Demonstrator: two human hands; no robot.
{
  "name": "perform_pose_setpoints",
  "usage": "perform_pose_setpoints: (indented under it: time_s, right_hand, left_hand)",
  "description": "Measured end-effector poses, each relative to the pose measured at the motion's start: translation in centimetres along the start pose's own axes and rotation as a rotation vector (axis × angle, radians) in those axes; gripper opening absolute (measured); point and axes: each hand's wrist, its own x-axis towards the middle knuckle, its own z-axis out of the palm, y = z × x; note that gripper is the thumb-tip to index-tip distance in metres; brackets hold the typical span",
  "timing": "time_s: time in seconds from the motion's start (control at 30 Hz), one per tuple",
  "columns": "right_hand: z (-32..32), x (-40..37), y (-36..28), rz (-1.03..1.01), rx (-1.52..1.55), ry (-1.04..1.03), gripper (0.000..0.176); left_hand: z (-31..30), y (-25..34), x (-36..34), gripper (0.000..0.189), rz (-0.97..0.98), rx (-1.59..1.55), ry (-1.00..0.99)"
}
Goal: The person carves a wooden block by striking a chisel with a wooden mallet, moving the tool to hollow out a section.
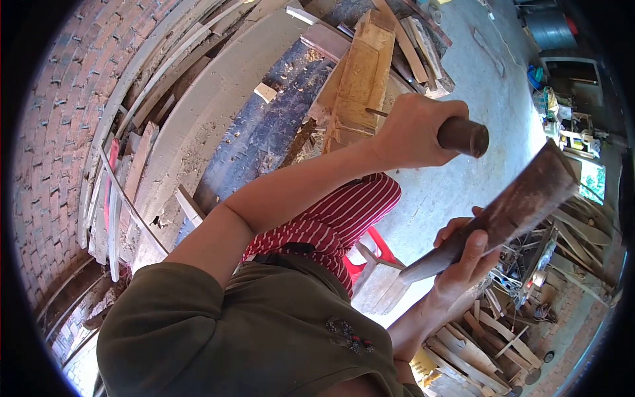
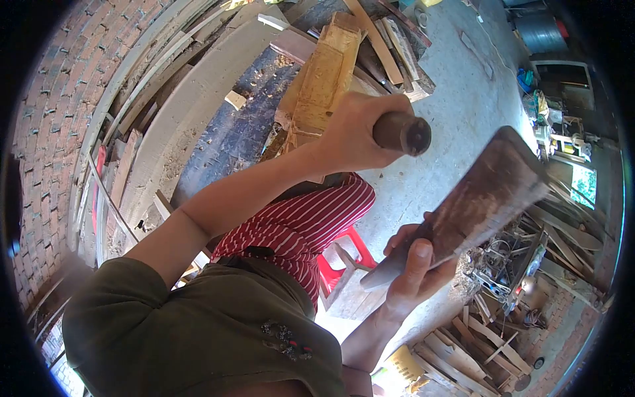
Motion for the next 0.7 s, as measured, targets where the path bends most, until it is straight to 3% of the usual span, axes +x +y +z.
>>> perform_pose_setpoints:
  time_s: [0.13, 0.2, 0.23, 0.3, 0.4, 0.47, 0.53, 0.6, 0.7]
  right_hand:
    - [0.0, 0.7, -1.7, -0.163, -0.059, 0.190, 0.079]
    - [0.9, 0.8, -1.8, -0.243, 0.080, 0.176, 0.060]
    - [1.2, 1.1, -1.5, -0.247, 0.077, 0.178, 0.060]
    - [1.6, 1.5, -0.5, 0.020, -0.064, -0.088, 0.032]
    - [1.2, 1.7, 0.7, -0.060, -0.021, -0.024, 0.030]
    - [0.7, 1.1, -0.2, -0.128, 0.086, -0.017, 0.041]
    - [0.9, 0.9, -0.3, -0.216, 0.123, 0.020, 0.037]
    - [1.3, 1.2, 2.0, -0.090, -0.221, -0.047, 0.034]
    - [1.7, 1.4, 0.6, -0.067, -0.075, -0.034, 0.035]
  left_hand:
    - [-0.3, 0.0, 0.1, 0.026, -0.030, -0.005, 0.013]
    - [-0.5, 0.2, -0.1, 0.025, -0.051, -0.010, -0.030]
    - [-0.5, 0.2, -0.3, 0.027, -0.038, 0.009, -0.044]
    - [-0.4, 0.1, -0.6, 0.029, -0.022, 0.021, -0.059]
    - [-0.9, -1.2, -0.2, 0.029, -0.033, 0.093, -0.001]
    - [-0.7, -1.2, -0.7, 0.031, -0.038, 0.052, -0.038]
    - [-0.8, -0.8, -0.7, 0.032, -0.057, 0.040, -0.068]
    - [-0.3, -0.8, -1.1, 0.026, -0.049, 0.035, -0.048]
    - [-0.4, -1.2, -1.4, 0.029, -0.029, 0.058, -0.068]
